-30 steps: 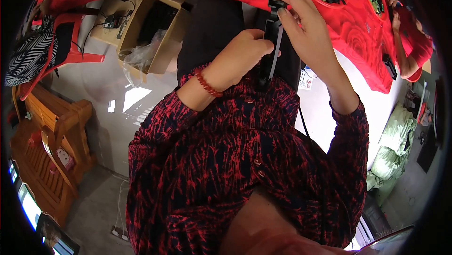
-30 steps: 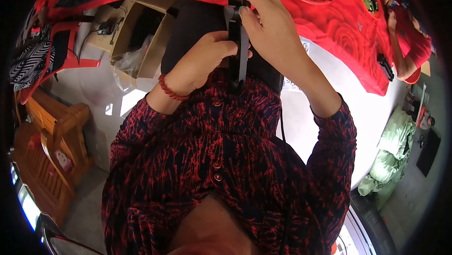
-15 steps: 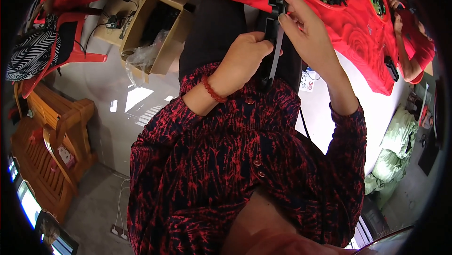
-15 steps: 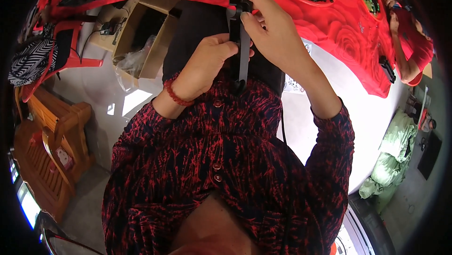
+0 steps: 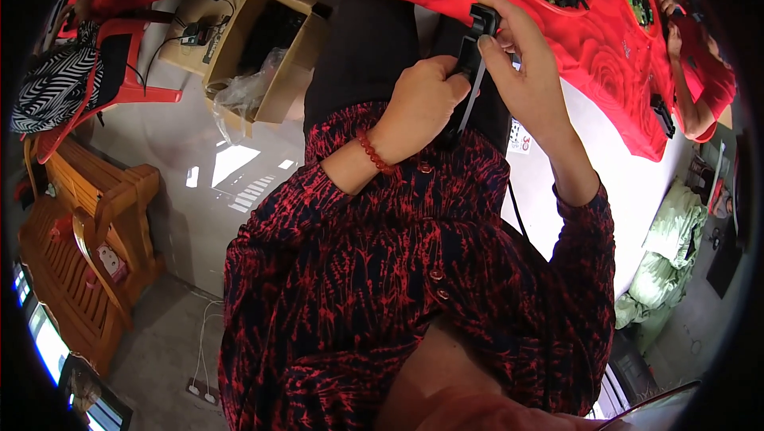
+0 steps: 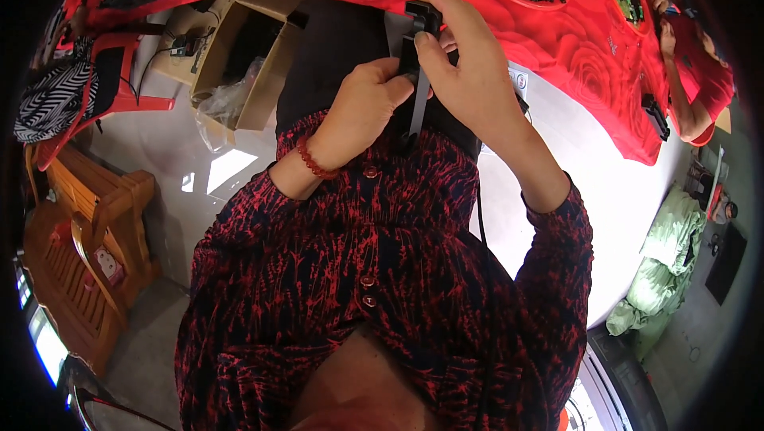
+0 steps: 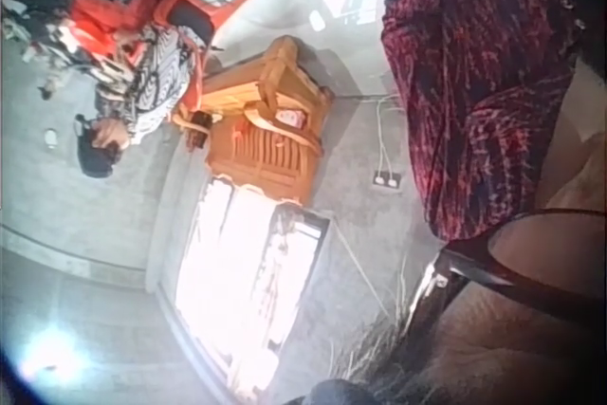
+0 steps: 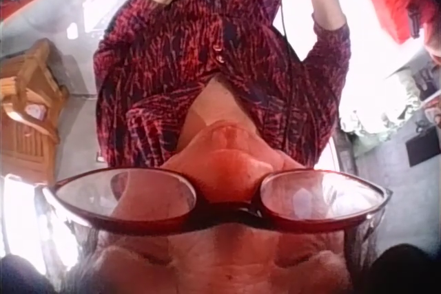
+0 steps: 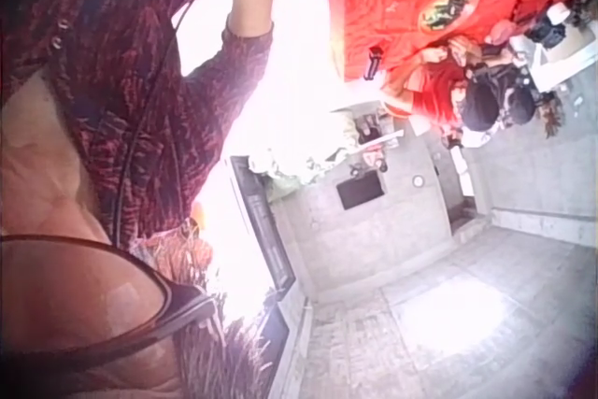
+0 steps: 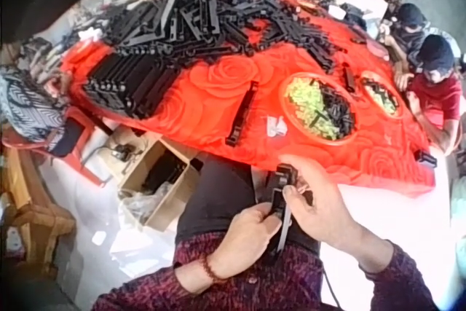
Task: The person assembles black plastic parts by hand, holding and turning each piece while inserting and pressing smaller components into place.
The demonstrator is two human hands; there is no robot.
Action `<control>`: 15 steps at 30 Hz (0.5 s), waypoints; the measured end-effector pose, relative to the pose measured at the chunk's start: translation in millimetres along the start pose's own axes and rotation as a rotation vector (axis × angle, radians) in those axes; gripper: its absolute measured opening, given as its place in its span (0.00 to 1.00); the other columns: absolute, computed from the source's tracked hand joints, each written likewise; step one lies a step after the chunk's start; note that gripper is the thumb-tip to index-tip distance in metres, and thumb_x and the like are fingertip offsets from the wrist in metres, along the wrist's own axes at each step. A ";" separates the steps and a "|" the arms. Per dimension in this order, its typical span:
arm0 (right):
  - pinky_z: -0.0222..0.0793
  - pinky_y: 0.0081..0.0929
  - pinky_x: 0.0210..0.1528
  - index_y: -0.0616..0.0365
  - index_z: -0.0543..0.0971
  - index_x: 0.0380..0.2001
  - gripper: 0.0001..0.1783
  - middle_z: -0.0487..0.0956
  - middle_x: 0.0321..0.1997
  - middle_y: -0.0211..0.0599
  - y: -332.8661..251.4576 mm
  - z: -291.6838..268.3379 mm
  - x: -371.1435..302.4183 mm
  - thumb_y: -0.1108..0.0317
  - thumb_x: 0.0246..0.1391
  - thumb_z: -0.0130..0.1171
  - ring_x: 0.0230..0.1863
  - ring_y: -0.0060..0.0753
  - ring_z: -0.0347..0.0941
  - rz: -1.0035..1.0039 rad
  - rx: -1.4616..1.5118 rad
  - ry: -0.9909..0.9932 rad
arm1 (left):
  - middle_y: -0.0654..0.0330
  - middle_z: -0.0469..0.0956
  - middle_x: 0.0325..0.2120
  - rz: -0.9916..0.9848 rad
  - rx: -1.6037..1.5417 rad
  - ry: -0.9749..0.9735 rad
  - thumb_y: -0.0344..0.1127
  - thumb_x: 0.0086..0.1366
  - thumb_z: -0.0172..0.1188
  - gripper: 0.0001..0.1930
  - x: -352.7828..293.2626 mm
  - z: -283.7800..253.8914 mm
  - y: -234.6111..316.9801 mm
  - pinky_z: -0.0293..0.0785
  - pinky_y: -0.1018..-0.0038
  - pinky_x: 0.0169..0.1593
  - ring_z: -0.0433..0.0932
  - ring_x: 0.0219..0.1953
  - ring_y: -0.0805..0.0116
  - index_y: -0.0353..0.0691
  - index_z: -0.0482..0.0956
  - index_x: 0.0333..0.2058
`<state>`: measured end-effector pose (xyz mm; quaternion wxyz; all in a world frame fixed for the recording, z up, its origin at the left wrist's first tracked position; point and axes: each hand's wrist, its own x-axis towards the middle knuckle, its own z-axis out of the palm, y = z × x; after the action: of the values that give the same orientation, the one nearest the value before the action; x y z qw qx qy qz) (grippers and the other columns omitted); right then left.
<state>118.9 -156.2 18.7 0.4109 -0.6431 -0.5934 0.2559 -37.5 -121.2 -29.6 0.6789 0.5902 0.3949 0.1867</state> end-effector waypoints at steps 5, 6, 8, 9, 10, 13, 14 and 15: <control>0.72 0.25 0.44 0.53 0.67 0.63 0.32 0.74 0.44 0.40 11.0 1.0 -6.1 0.73 0.54 0.62 0.37 0.30 0.71 0.002 -0.051 -0.010 | 0.44 0.76 0.20 0.016 0.111 0.006 0.38 0.61 0.56 0.14 4.4 -2.7 12.1 0.72 0.64 0.33 0.80 0.27 0.52 0.30 0.79 0.31; 0.72 0.25 0.44 0.53 0.67 0.63 0.32 0.74 0.44 0.40 11.9 -0.5 -5.9 0.73 0.54 0.62 0.37 0.30 0.71 0.001 -0.051 -0.011 | 0.56 0.74 0.20 -0.070 0.050 -0.036 0.38 0.62 0.56 0.13 5.0 -5.2 15.6 0.68 0.70 0.30 0.74 0.25 0.66 0.31 0.80 0.32; 0.71 0.24 0.43 0.52 0.64 0.65 0.35 0.73 0.41 0.34 13.1 -4.1 -5.3 0.74 0.54 0.63 0.37 0.25 0.71 0.114 0.113 -0.090 | 0.69 0.72 0.19 -0.155 -0.013 -0.079 0.37 0.64 0.57 0.12 8.1 -5.8 12.9 0.63 0.76 0.27 0.68 0.24 0.81 0.32 0.81 0.33; 0.71 0.24 0.43 0.52 0.64 0.65 0.35 0.73 0.41 0.34 14.5 -6.7 -3.7 0.74 0.54 0.63 0.37 0.25 0.71 0.115 0.111 -0.087 | 0.69 0.73 0.21 -0.134 -0.053 -0.089 0.39 0.65 0.57 0.13 9.8 -5.2 9.9 0.64 0.77 0.30 0.69 0.25 0.81 0.34 0.81 0.34; 0.71 0.23 0.42 0.52 0.64 0.65 0.35 0.73 0.41 0.33 17.1 -9.4 -0.7 0.74 0.54 0.63 0.37 0.23 0.70 0.152 0.221 -0.109 | 0.69 0.73 0.23 -0.112 -0.092 -0.100 0.42 0.67 0.56 0.14 11.0 -4.5 7.6 0.66 0.78 0.32 0.70 0.27 0.81 0.36 0.81 0.35; 0.70 0.20 0.42 0.53 0.63 0.66 0.36 0.73 0.41 0.30 20.3 -14.8 0.9 0.74 0.55 0.63 0.38 0.19 0.71 0.217 0.362 -0.116 | 0.67 0.78 0.31 -0.220 -0.424 -0.166 0.47 0.70 0.54 0.18 5.0 -7.9 14.5 0.70 0.78 0.42 0.74 0.34 0.79 0.38 0.81 0.41; 0.70 0.20 0.42 0.54 0.63 0.66 0.36 0.73 0.41 0.30 19.6 -16.5 1.7 0.74 0.55 0.64 0.38 0.19 0.72 0.211 0.392 -0.108 | 0.67 0.78 0.31 -0.221 -0.421 -0.170 0.47 0.70 0.54 0.18 5.2 -10.4 13.7 0.70 0.78 0.42 0.74 0.34 0.79 0.38 0.81 0.41; 0.69 0.20 0.43 0.55 0.64 0.66 0.36 0.73 0.42 0.31 18.5 -18.0 2.5 0.74 0.55 0.64 0.39 0.20 0.72 0.205 0.421 -0.102 | 0.65 0.80 0.35 -0.237 -0.506 -0.215 0.49 0.71 0.52 0.19 4.7 -13.1 12.1 0.71 0.76 0.47 0.76 0.38 0.78 0.38 0.80 0.44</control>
<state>144.3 -157.1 13.3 0.4774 -0.5864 -0.4784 0.4465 -42.0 -106.4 -19.5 0.8595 0.3682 0.3279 0.1349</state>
